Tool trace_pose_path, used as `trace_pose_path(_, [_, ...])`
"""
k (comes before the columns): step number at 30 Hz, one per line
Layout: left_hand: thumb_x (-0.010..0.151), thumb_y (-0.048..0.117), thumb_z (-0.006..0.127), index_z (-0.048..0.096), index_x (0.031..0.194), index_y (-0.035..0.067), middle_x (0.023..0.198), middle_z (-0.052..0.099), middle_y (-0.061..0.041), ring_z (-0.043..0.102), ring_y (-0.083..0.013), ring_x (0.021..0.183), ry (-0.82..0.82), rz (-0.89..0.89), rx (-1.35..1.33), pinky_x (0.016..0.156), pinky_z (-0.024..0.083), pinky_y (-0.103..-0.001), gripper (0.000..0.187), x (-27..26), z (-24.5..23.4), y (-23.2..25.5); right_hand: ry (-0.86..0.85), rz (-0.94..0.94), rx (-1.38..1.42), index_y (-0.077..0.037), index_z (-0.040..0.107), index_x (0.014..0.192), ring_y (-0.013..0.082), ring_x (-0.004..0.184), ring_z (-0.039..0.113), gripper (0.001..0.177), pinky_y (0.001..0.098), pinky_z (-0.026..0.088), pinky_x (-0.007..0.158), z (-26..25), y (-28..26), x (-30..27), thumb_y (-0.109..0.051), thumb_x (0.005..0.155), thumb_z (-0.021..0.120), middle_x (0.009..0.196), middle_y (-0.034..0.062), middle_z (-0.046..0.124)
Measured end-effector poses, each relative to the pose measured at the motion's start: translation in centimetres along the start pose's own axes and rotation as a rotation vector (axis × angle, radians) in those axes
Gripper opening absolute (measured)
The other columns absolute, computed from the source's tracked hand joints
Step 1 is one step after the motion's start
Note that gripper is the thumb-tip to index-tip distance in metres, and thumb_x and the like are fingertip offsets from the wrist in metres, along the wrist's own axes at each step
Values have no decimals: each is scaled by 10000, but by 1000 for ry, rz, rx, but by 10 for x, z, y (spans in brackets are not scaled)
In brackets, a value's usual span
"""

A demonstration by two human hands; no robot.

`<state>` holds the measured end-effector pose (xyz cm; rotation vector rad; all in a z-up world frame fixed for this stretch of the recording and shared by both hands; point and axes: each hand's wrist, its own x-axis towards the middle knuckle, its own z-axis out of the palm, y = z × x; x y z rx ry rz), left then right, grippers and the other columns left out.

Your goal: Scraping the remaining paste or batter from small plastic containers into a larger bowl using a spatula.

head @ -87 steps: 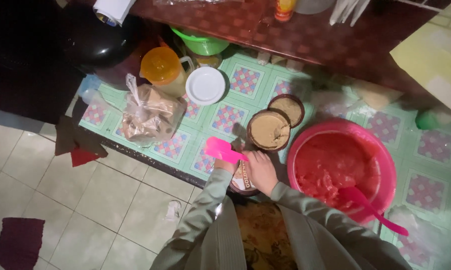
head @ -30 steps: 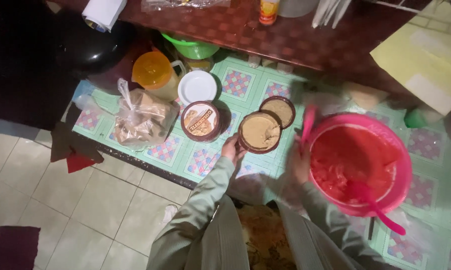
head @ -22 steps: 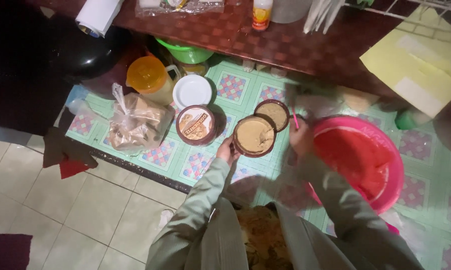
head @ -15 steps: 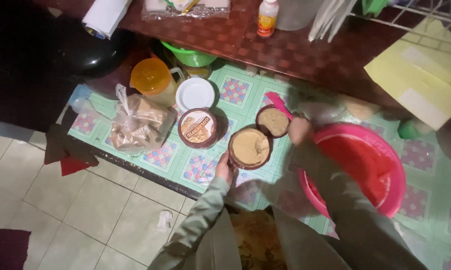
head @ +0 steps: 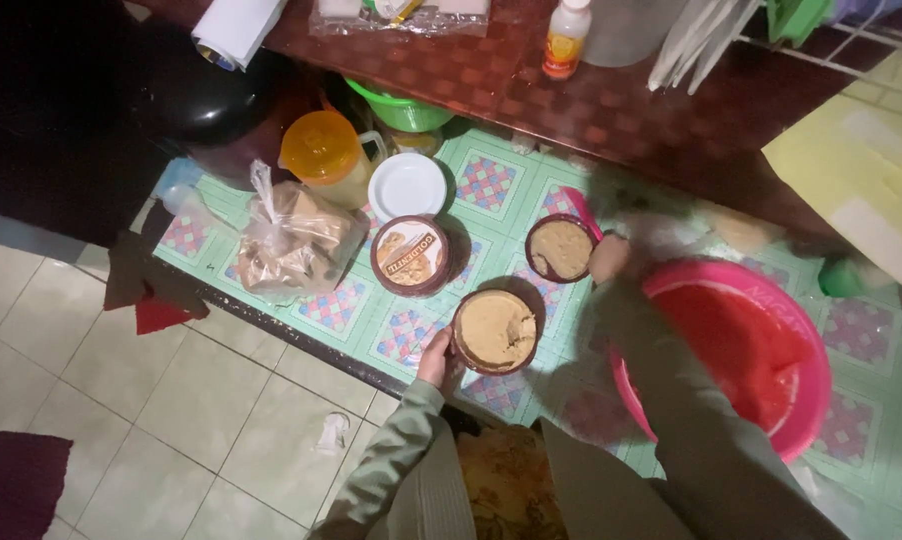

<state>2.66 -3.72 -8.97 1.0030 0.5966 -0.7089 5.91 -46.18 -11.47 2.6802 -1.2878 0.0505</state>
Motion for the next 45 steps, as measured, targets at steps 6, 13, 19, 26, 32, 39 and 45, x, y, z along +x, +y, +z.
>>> trace_pose_path(6, [914, 492, 712, 668, 941, 234, 778, 530, -39, 623, -240, 786, -11, -58, 130, 710, 556, -369, 263, -3, -1, 5, 86, -80, 210, -69, 733, 773, 236, 719, 735, 165, 300, 559, 617, 76, 11, 17, -126, 881, 622, 686, 89, 692])
trace_pose_path(13, [939, 375, 706, 720, 982, 191, 879, 706, -95, 727, -259, 819, -70, -22, 0, 751, 625, -423, 190, 34, -22, -17, -180, -60, 619, -86, 744, 777, 373, 789, 751, 198, 419, 586, 705, -59, -9, -28, -283, 794, 762, 722, 125, 733])
trace_pose_path(19, [955, 434, 669, 715, 1056, 237, 930, 729, -59, 727, -207, 803, -133, -22, 50, 772, 629, -416, 227, 31, -22, -15, -266, 13, 644, -218, 719, 837, 301, 931, 745, 255, 412, 575, 843, -123, -10, -46, -458, 752, 739, 838, 15, 760])
trace_pose_path(26, [908, 210, 741, 683, 909, 152, 791, 654, -26, 664, -165, 736, -24, 213, 117, 675, 576, -299, 82, 37, -12, 7, -364, 158, 982, -186, 796, 826, 332, 926, 732, 197, 428, 562, 820, -185, -16, -81, -364, 774, 728, 834, 92, 761])
trace_pose_path(32, [966, 362, 684, 713, 1013, 169, 942, 717, -8, 646, -129, 863, -54, 462, 330, 844, 546, -290, 201, -33, 42, 76, -384, 84, 1226, -75, 770, 807, 274, 802, 684, 188, 375, 529, 754, -214, -17, -132, -249, 783, 704, 752, 144, 725])
trace_pose_path(39, [964, 591, 626, 515, 1476, 116, 1399, 543, -171, 591, -342, 1168, -222, 259, 172, 980, 543, -498, 707, -137, 90, 125, -431, -11, 1366, -45, 745, 805, 192, 682, 574, 122, 285, 449, 660, -248, -18, -194, -162, 776, 727, 678, 86, 630])
trace_pose_path(45, [943, 614, 629, 512, 1470, 141, 1404, 547, -143, 619, -322, 1172, -178, 130, 85, 959, 565, -549, 718, -176, 90, 136, -511, -84, 1423, -81, 769, 824, 130, 556, 539, 87, 262, 468, 573, -301, -14, -224, -167, 816, 780, 616, 67, 644])
